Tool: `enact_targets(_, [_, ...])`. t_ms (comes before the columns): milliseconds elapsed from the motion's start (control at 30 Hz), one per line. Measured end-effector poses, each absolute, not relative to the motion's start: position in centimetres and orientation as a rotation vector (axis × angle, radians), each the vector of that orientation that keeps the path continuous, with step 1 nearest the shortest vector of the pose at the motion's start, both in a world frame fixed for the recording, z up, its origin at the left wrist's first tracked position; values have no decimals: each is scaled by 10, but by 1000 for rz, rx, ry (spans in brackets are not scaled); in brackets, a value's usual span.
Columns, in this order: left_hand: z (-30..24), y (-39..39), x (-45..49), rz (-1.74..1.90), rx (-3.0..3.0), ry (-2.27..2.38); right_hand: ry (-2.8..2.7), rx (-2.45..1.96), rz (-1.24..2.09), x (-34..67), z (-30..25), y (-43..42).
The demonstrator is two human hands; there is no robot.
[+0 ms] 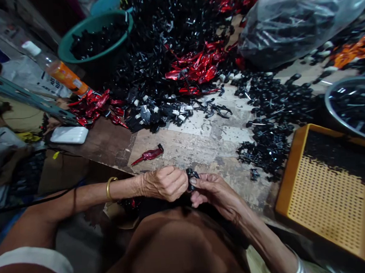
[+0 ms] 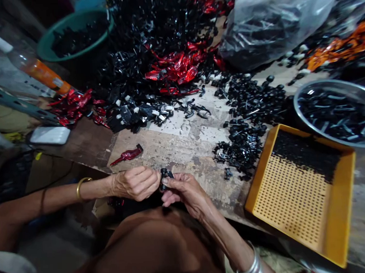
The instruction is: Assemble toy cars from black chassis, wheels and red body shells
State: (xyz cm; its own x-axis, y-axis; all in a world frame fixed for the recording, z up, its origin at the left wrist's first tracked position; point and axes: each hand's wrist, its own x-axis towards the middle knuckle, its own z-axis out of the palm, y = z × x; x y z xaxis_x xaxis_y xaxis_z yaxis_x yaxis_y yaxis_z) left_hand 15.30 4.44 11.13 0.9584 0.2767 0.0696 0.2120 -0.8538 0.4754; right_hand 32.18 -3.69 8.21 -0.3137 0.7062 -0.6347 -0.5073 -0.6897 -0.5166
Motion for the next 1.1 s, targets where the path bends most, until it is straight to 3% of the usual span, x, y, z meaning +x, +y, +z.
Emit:
enact_targets(333, [111,48,146,78,2682,400,-329,-1263,1950,319,93,-32])
enact_targets(500, [119,61,122,421,2902,1039,-371,-1367,1583,332,93,-22])
enact_targets(633, [100,81,102,354,2773,1342,-386,-1366,1448,335,82,-19])
enact_targets(767, [87,85,104,346,2420,1307,-369,-1353,1389,332,76,-21])
enact_targets(967, [103,82,131,814,1287,1250,-318,-1302,1400,329,81,-21])
enact_targets(1100, [107,81,153,903,775,1036,-353,-1314,1385,322,91,-20])
